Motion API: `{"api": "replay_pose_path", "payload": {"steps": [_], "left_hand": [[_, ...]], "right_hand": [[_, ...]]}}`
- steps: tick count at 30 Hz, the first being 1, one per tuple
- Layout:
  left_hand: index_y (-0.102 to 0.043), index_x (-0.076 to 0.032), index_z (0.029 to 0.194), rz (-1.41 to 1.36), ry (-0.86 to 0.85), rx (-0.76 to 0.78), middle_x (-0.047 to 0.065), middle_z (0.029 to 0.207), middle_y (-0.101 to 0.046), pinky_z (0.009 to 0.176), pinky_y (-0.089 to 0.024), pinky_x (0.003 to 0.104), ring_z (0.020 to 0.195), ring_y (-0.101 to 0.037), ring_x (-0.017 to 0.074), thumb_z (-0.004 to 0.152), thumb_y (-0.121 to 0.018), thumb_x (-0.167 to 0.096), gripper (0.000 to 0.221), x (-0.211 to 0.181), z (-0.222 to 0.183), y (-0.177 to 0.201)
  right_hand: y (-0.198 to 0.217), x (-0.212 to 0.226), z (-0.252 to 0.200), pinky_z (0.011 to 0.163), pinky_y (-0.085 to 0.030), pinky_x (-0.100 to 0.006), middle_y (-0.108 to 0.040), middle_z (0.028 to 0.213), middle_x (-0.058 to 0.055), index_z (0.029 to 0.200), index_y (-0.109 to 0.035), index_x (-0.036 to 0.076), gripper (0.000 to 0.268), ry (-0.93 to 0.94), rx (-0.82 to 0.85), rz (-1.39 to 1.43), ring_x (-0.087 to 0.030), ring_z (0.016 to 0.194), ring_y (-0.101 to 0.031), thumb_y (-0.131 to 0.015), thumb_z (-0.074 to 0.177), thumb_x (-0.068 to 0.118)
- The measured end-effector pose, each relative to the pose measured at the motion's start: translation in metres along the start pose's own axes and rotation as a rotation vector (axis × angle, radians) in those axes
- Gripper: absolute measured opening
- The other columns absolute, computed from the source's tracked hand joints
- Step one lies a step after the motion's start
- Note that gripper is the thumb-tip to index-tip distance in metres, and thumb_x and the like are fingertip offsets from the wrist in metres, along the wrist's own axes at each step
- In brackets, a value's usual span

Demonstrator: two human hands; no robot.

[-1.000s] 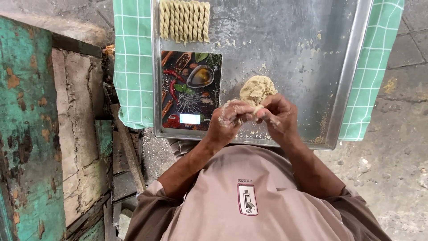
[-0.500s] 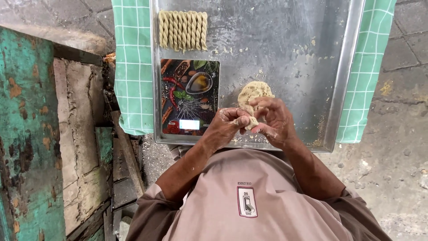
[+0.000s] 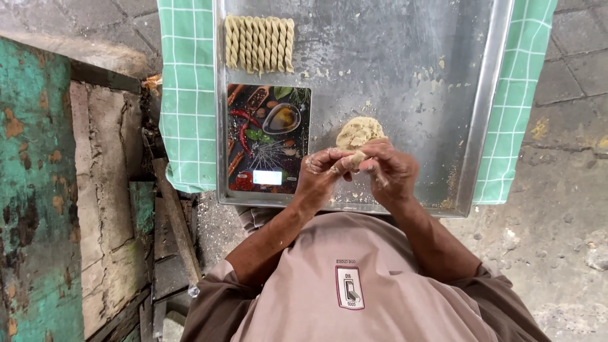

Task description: The person is portioning and weighing dough on a digital scale, adjusting the weight by adding or removing small pieces.

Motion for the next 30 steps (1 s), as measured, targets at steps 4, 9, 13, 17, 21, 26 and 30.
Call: {"api": "replay_pose_path", "payload": {"steps": [4, 9, 13, 17, 21, 26, 30], "left_hand": [[-0.071, 0.006, 0.103, -0.013, -0.058, -0.006, 0.012, 0.082, -0.069, 0.065, -0.059, 0.025, 0.075, -0.067, 0.0131, 0.088, -0.083, -0.008, 0.023, -0.027, 0.002, -0.006], [-0.077, -0.001, 0.102, 0.241, -0.179, -0.023, 0.016, 0.099, -0.073, 0.069, -0.061, 0.034, 0.079, -0.072, 0.0187, 0.087, -0.085, -0.010, 0.020, -0.026, -0.003, 0.000], [-0.076, 0.000, 0.095, 0.269, -0.190, 0.045, 0.016, 0.100, -0.070, 0.079, -0.057, 0.035, 0.084, -0.064, 0.0170, 0.097, -0.076, -0.021, 0.021, -0.029, -0.003, -0.006], [-0.076, -0.003, 0.088, 0.295, -0.144, 0.082, 0.016, 0.095, -0.072, 0.085, -0.054, 0.038, 0.088, -0.064, 0.0197, 0.100, -0.070, -0.017, 0.019, -0.028, -0.008, -0.012], [-0.075, -0.001, 0.092, 0.364, -0.140, 0.094, 0.018, 0.094, -0.073, 0.084, -0.054, 0.039, 0.089, -0.065, 0.0203, 0.106, -0.063, -0.019, 0.026, -0.021, -0.011, -0.020], [-0.072, -0.006, 0.083, 0.343, -0.161, 0.098, 0.010, 0.077, -0.069, 0.073, -0.053, 0.036, 0.076, -0.063, 0.0161, 0.108, -0.059, -0.033, 0.039, 0.001, -0.007, -0.014], [-0.069, -0.010, 0.080, 0.479, -0.229, 0.083, 0.007, 0.068, -0.066, 0.066, -0.051, 0.033, 0.064, -0.059, 0.0171, 0.106, -0.057, -0.048, 0.048, -0.014, -0.001, -0.013]], "right_hand": [[-0.013, 0.009, 0.000, 0.078, -0.056, -0.048, -0.076, 0.099, -0.022, 0.109, -0.074, -0.005, 0.050, 0.026, 0.122, -0.177, -0.040, 0.089, -0.072, -0.070, 0.095, 0.043], [-0.002, 0.002, -0.008, 0.065, -0.056, -0.047, -0.074, 0.078, -0.012, 0.097, -0.073, 0.003, 0.044, -0.020, 0.217, -0.405, -0.041, 0.072, -0.070, -0.061, 0.100, 0.046], [0.000, -0.003, -0.006, 0.066, -0.056, -0.038, -0.069, 0.073, -0.007, 0.086, -0.074, 0.005, 0.033, -0.040, 0.139, -0.190, -0.027, 0.063, -0.064, -0.081, 0.089, 0.038], [0.005, 0.008, 0.011, 0.074, -0.055, -0.048, -0.075, 0.094, -0.010, 0.097, -0.066, 0.009, 0.047, -0.011, 0.205, -0.214, -0.035, 0.080, -0.072, -0.091, 0.074, 0.043], [-0.010, 0.037, 0.020, 0.082, -0.059, -0.046, -0.078, 0.090, -0.010, 0.098, -0.075, 0.004, 0.032, 0.190, 0.192, -0.138, -0.033, 0.082, -0.076, -0.088, 0.082, 0.027], [0.004, 0.007, 0.010, 0.070, -0.058, -0.037, -0.076, 0.080, -0.010, 0.098, -0.073, 0.001, 0.036, 0.070, 0.079, -0.049, -0.027, 0.073, -0.071, -0.091, 0.077, 0.022], [-0.001, 0.007, 0.009, 0.062, -0.056, -0.037, -0.076, 0.078, -0.012, 0.103, -0.077, -0.003, 0.035, -0.002, 0.023, -0.057, -0.022, 0.066, -0.068, -0.084, 0.084, 0.026]]}}
Point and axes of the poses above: each hand's wrist, its own z-axis towards the middle knuckle, its own y-axis out of the back of the hand, x = y × z, the point moved 7 cm from there along z, towards the middle knuckle
